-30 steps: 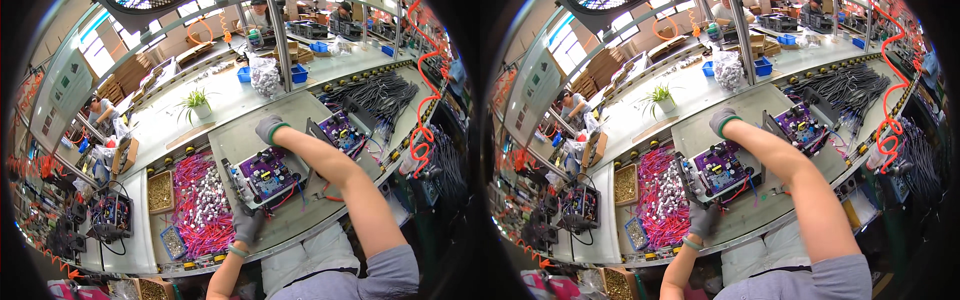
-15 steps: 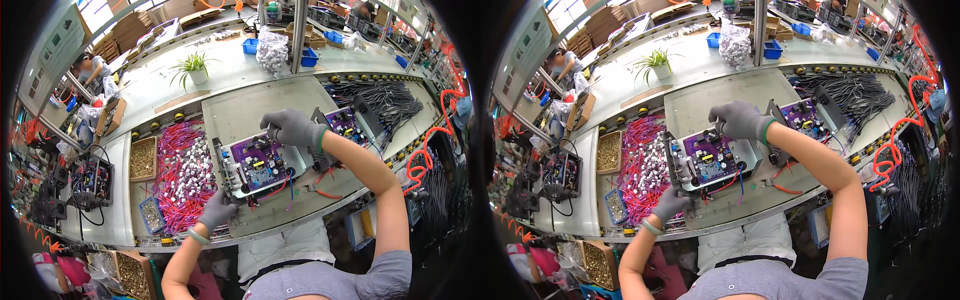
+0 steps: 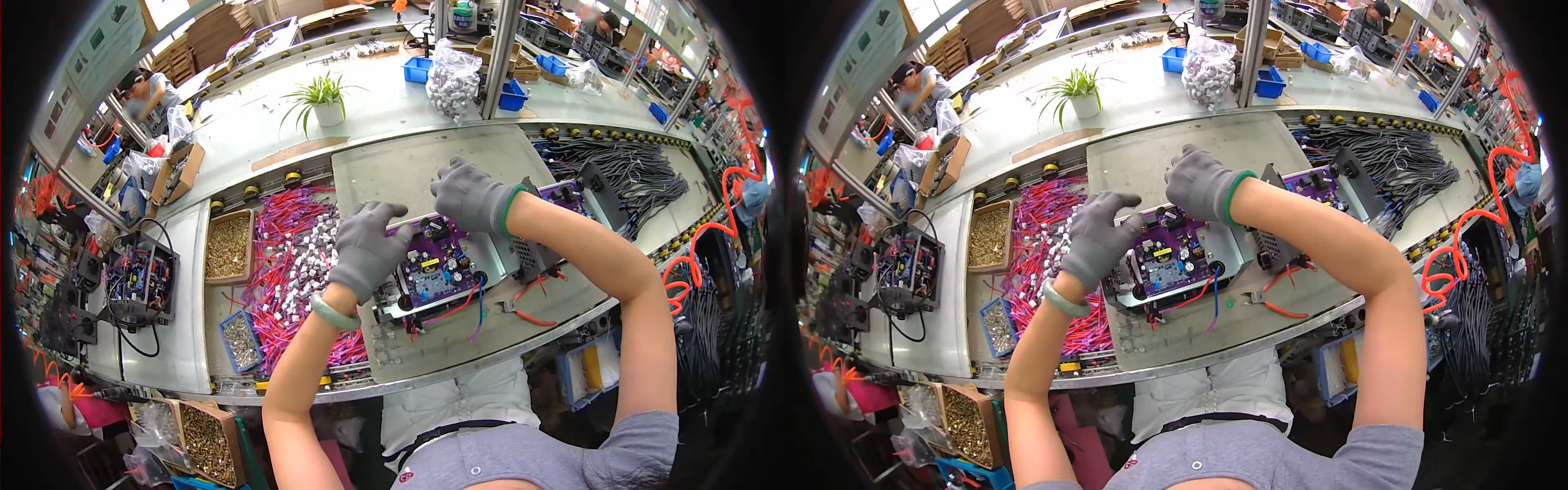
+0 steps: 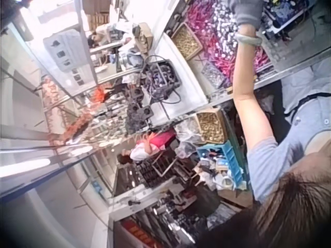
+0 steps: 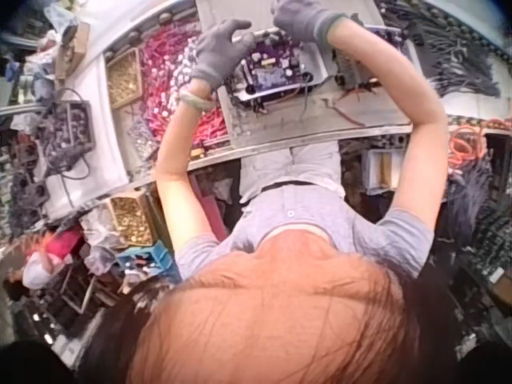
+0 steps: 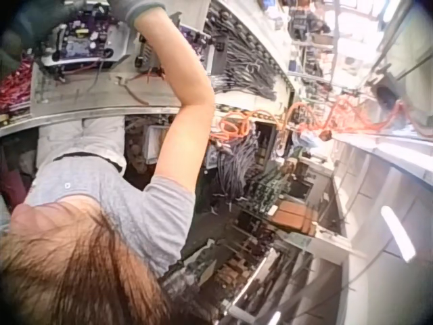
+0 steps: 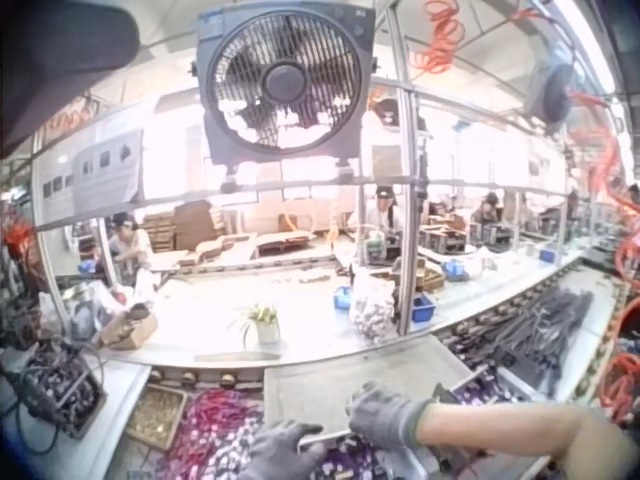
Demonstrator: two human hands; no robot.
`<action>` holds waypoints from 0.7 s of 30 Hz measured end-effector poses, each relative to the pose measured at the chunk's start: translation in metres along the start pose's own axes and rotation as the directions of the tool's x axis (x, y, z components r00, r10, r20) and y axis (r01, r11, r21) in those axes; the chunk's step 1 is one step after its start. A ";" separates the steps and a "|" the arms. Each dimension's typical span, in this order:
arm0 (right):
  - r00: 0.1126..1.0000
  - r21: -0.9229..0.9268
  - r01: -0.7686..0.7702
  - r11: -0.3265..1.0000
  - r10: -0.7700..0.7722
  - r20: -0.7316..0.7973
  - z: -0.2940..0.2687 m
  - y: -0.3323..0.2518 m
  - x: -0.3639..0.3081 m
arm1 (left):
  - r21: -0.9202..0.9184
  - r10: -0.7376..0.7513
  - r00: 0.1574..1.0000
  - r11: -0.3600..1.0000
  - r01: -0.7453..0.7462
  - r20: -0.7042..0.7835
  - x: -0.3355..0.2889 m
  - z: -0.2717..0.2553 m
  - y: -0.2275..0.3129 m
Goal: The person assembles electronic components on a workbench, using a soldering iron to connect wires to circuit boards. They handle various colored wires, pliers, and circuit boards, moving between different units on the table to perform soldering and wiring tasks.
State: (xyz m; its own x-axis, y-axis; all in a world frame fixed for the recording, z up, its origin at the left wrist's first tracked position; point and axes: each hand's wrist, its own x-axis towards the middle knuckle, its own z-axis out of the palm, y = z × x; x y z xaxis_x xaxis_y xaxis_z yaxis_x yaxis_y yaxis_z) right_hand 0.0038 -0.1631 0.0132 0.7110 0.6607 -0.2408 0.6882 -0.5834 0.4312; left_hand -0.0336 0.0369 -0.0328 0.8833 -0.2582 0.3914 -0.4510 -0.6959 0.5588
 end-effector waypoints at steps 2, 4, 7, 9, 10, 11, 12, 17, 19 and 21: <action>0.999 -0.010 0.021 1.000 -0.021 0.036 0.007 0.003 0.004 | -0.011 -0.004 1.000 1.000 0.005 0.025 0.001 0.004 0.001; 0.992 -0.030 0.042 0.999 -0.038 0.117 0.005 0.003 0.011 | 0.008 0.003 0.999 1.000 -0.003 0.040 0.001 0.002 0.004; 0.975 -0.070 0.093 0.993 -0.076 0.210 -0.010 -0.006 0.026 | -0.030 -0.018 1.000 0.999 0.018 0.010 0.000 0.003 0.003; 0.950 -0.056 0.115 0.992 -0.093 0.297 -0.011 -0.007 0.032 | -0.042 -0.013 1.000 0.999 0.013 0.011 0.000 0.004 0.003; 0.937 -0.054 0.132 0.990 -0.107 0.331 -0.016 -0.008 0.036 | -0.049 -0.023 1.000 0.999 0.024 0.015 0.000 0.003 0.003; 0.921 -0.059 0.113 0.992 -0.082 0.382 -0.024 -0.008 0.037 | -0.055 -0.033 0.999 0.998 0.034 0.019 0.000 0.001 0.004; 0.913 -0.060 0.145 0.988 -0.110 0.393 -0.027 -0.006 0.042 | -0.062 -0.044 0.999 0.997 0.045 0.023 0.000 0.001 0.004; 0.872 -0.051 0.274 0.960 -0.226 0.434 -0.012 0.000 0.072 | -0.077 -0.029 1.000 0.997 0.029 0.006 0.001 0.001 0.002; 0.862 -0.030 0.268 0.963 -0.226 0.454 -0.013 -0.001 0.077 | -0.111 -0.030 0.999 0.993 0.028 -0.016 0.000 0.002 0.001; 0.864 -0.010 0.230 0.973 -0.199 0.463 -0.017 -0.002 0.073 | -0.144 -0.056 0.998 0.988 0.052 -0.022 0.000 0.002 0.003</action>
State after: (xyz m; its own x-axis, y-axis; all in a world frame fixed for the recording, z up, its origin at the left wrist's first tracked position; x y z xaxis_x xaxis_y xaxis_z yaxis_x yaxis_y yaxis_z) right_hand 0.0517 -0.1052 0.0096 0.5439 0.4683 -0.6964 0.8316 -0.4117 0.3727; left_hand -0.0346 0.0332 -0.0330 0.9041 -0.2044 0.3754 -0.4182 -0.6043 0.6781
